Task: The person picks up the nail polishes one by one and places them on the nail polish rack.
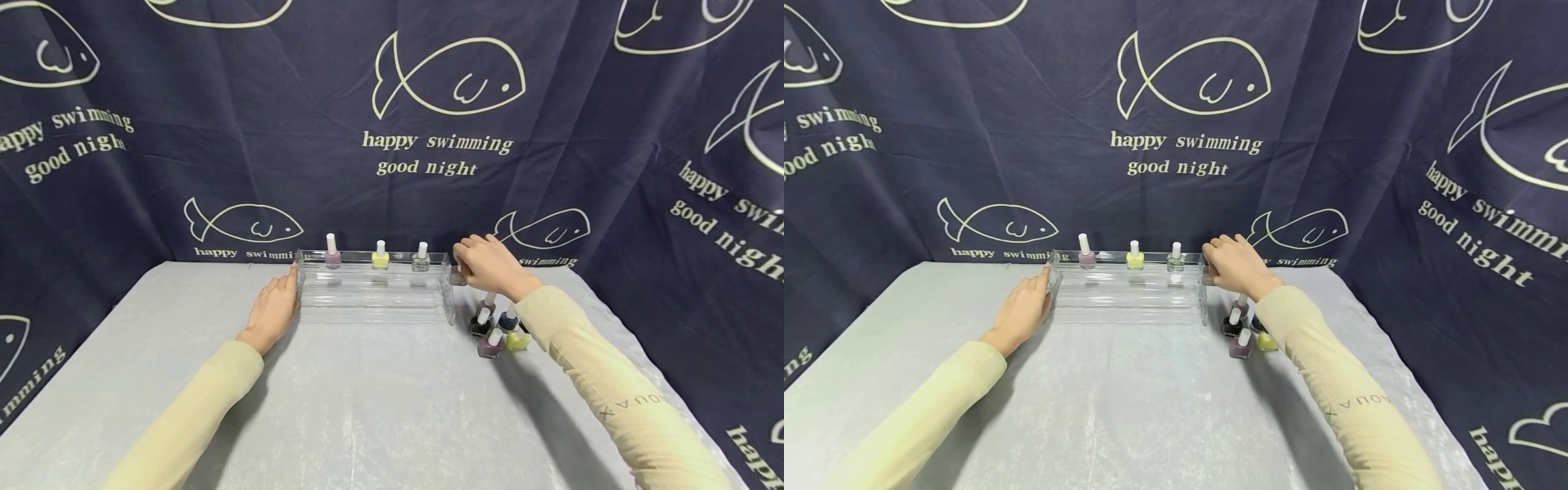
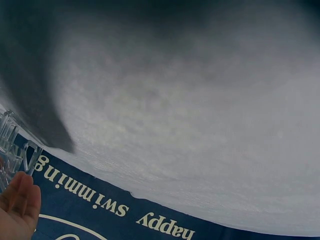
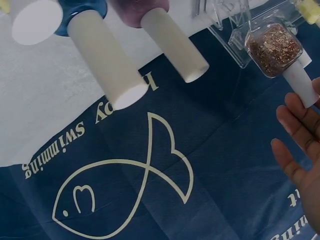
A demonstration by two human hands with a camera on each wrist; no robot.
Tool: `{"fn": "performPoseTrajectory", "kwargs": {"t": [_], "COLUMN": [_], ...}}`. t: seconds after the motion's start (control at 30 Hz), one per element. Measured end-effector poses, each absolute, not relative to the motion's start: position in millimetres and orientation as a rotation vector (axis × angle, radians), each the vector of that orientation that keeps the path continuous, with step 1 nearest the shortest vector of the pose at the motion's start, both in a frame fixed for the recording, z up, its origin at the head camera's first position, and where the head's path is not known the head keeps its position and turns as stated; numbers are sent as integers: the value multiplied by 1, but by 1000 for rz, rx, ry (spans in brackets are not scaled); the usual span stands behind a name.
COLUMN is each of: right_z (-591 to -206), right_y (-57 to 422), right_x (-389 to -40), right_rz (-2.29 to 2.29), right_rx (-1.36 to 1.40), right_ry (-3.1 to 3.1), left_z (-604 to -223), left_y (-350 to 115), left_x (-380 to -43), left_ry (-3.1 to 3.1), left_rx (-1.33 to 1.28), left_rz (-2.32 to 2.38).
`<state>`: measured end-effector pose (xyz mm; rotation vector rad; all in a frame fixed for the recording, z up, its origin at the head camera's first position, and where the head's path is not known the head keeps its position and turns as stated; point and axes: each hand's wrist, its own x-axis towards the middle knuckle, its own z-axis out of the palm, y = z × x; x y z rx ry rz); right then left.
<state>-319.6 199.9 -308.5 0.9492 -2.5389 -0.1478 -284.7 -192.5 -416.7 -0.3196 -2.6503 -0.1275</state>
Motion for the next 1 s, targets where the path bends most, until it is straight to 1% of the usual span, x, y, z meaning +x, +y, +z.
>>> {"fn": "performPoseTrajectory", "kwargs": {"t": [0.57, 1.0], "right_z": [-311, -319], "right_y": [167, 138], "right_x": [-317, -316], "right_rz": [-166, -116], "right_rx": [1000, 1112], "right_ry": [-2541, -2403], "left_z": [-417, -418], "left_y": [-192, -192], "left_x": [-285, -285], "left_ry": [-2639, -2649], "left_rx": [-326, -315], "left_rz": [-126, -130]}}
